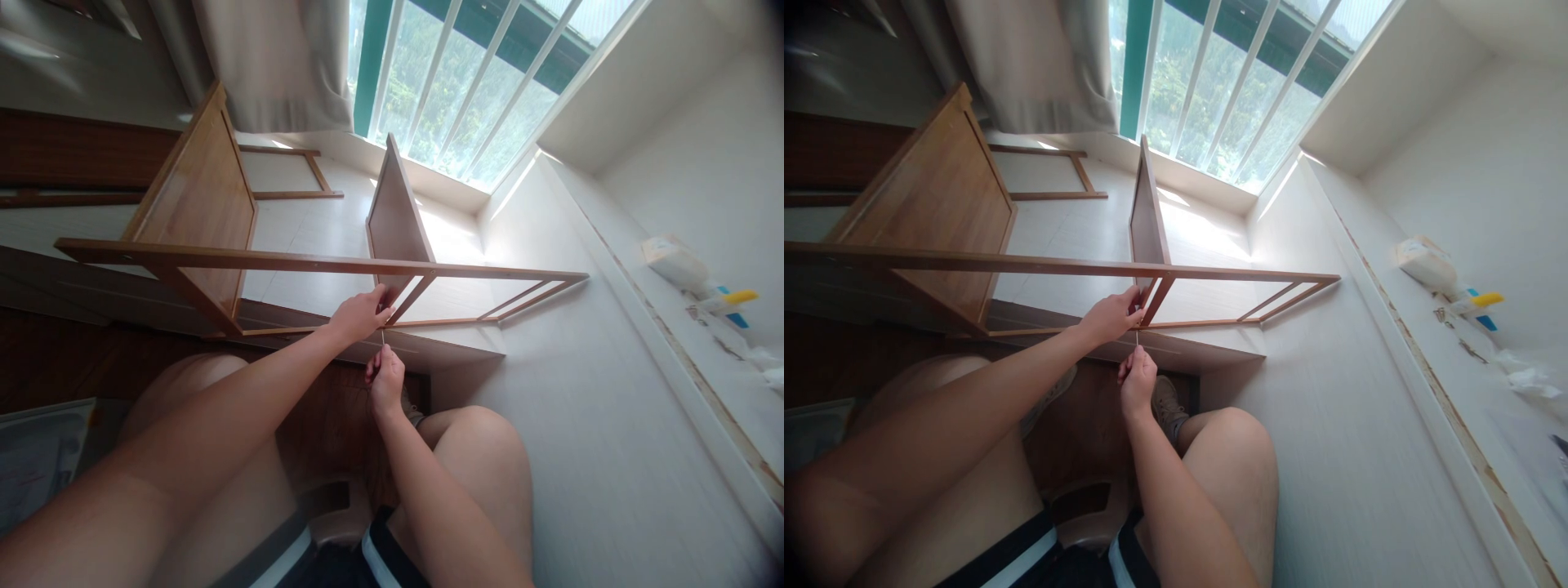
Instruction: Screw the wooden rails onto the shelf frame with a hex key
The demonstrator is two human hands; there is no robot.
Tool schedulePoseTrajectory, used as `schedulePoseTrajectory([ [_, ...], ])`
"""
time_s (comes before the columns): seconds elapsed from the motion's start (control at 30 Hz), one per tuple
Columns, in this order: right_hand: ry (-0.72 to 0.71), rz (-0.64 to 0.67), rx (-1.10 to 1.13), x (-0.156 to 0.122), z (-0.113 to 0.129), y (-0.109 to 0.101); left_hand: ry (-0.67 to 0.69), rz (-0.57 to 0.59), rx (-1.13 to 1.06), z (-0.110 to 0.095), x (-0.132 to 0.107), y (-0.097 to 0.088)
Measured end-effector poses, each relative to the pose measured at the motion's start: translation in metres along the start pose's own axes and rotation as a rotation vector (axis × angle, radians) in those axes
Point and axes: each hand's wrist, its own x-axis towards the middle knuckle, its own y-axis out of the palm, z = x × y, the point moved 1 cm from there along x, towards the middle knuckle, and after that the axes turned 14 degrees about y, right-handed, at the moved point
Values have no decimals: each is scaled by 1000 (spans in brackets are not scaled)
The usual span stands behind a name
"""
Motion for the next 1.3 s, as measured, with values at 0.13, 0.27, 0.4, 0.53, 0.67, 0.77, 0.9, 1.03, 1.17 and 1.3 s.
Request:
schedulePoseTrajectory([
  [0.13, -101, -148, -218, 0, 1, -4, 2, -1, -4, -1, 0, -1],
  [0.27, -196, -217, -466, -1, 6, -8, -5, 3, -2, 0, 1, 0],
  [0.4, -285, -256, -651, -2, 13, -10, 9, -4, 1, 1, 1, 1],
  [0.53, -288, -292, -719, -1, 16, -12, -12, 10, -8, 0, 1, 0],
  [0.67, -304, -298, -735, 1, 17, -15, -3, 9, -8, -1, 0, -2],
  [0.77, -322, -315, -790, 2, 16, -18, 7, 3, -13, -1, 0, -2],
  [0.9, -373, -365, -990, 4, 16, -21, 11, 2, -13, -1, 0, -2],
  [1.03, -412, -422, -1185, 5, 19, -22, 24, -7, -12, 2, 0, 1],
  [1.17, -415, -433, -1249, 5, 25, -24, 10, -4, -15, 3, 1, 3],
  [1.3, -378, -380, -1070, 5, 24, -22, 28, -18, -13, 5, 1, 3],
])
